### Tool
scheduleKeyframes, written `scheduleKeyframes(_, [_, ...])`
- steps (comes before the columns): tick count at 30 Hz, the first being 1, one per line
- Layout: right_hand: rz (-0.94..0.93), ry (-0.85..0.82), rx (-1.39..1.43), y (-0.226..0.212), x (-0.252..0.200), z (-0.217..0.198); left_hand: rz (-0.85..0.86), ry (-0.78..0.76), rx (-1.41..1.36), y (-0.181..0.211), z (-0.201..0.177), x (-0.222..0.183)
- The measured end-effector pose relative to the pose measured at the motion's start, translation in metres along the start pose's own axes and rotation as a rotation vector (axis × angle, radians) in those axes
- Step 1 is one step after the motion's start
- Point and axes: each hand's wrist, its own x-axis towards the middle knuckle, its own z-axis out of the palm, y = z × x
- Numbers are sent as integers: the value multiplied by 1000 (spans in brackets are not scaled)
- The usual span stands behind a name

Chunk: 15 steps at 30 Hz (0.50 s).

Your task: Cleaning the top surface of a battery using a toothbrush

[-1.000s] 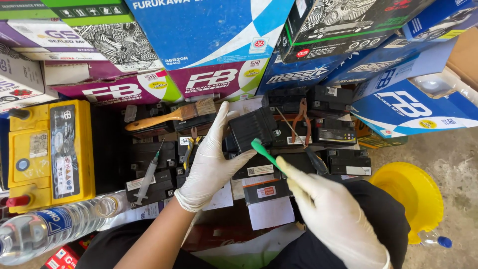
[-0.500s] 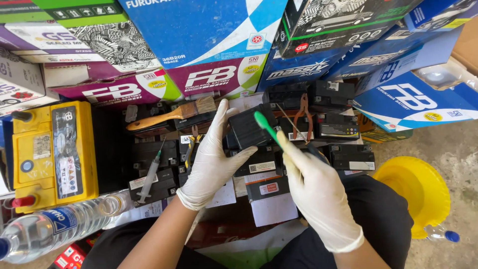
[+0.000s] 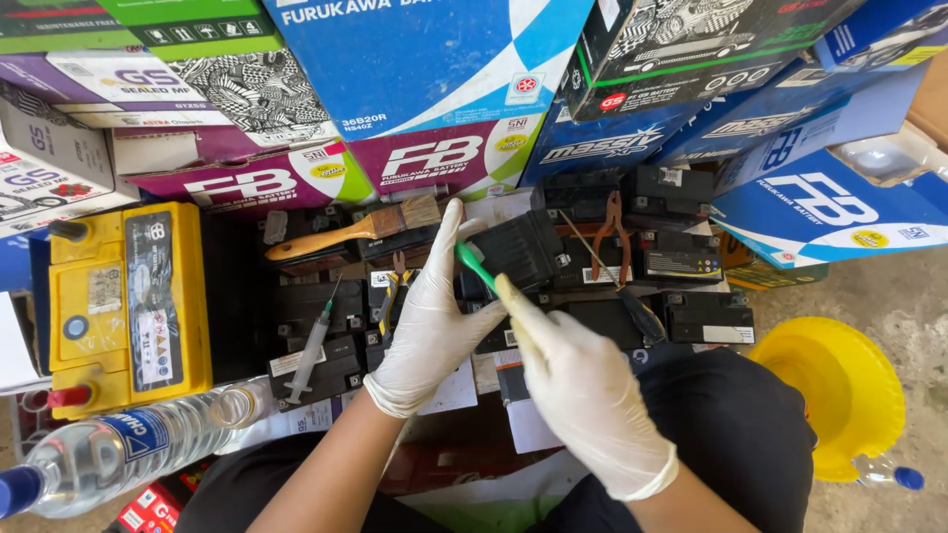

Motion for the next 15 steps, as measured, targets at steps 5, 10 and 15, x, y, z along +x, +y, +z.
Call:
scheduleKeyframes(5, [156,-14,159,15,8,-26,48,6,-79,-11,4,1])
scheduleKeyframes(10, [165,-66,125,6,-8,-26,71,23,-60,-10,3,2])
scheduleKeyframes(15, [203,15,-5,38,-24,-40,27,7,-18,-7,1,1])
